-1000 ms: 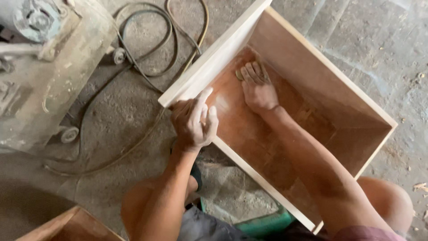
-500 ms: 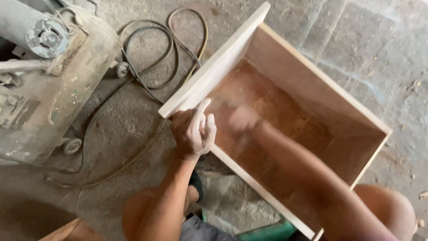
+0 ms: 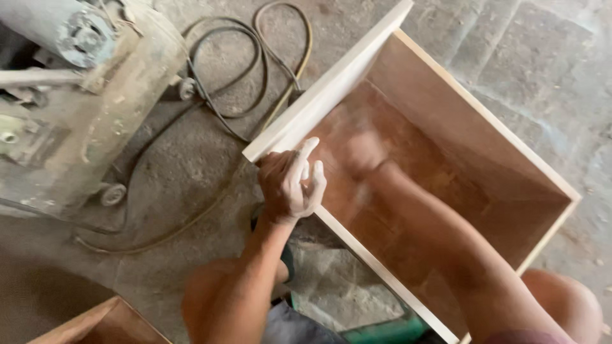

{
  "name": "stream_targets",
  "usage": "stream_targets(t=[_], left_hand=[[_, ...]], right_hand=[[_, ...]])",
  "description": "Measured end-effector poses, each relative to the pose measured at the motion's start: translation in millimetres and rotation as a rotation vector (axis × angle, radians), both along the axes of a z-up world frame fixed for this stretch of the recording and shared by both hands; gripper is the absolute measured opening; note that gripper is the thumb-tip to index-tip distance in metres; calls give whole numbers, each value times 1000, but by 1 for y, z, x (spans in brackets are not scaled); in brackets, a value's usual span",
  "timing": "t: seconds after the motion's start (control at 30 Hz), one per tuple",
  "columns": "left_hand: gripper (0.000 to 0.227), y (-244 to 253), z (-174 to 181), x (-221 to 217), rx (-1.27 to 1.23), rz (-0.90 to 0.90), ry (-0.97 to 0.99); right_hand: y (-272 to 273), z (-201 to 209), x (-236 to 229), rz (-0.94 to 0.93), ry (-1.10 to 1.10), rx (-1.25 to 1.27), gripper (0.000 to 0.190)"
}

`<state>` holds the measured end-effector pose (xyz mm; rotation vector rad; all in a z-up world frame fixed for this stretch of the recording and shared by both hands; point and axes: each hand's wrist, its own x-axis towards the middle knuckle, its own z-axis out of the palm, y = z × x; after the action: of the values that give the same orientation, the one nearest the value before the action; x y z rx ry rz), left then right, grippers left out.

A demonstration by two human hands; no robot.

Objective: The person sands the interior and exterior surfaces of a wooden drawer by hand using a piece of sandpaper.

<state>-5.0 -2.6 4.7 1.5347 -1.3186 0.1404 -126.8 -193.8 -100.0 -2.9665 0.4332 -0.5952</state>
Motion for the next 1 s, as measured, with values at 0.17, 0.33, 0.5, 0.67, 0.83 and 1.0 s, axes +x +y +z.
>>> stream_targets(t=[0.17, 0.33, 0.5, 0.67, 0.83, 1.0], left_hand=[[32, -1, -5, 4, -8, 1, -17], [30, 2, -1, -2, -19, -9, 6], [26, 1, -4, -2, 0, 2, -5], [21, -3, -5, 1, -44, 16, 15], [16, -6, -20, -12, -111, 36, -50], [14, 4, -22, 0, -335, 197, -97]], right_hand=[[-17, 4, -6, 0, 14, -16, 38], [38, -14, 4, 30, -8, 120, 37], [0, -9, 6, 48, -17, 40, 35], [48, -28, 11, 36, -48, 139, 34], [12, 80, -22, -42, -167, 34, 34], [19, 176, 10, -78, -269, -274, 33]])
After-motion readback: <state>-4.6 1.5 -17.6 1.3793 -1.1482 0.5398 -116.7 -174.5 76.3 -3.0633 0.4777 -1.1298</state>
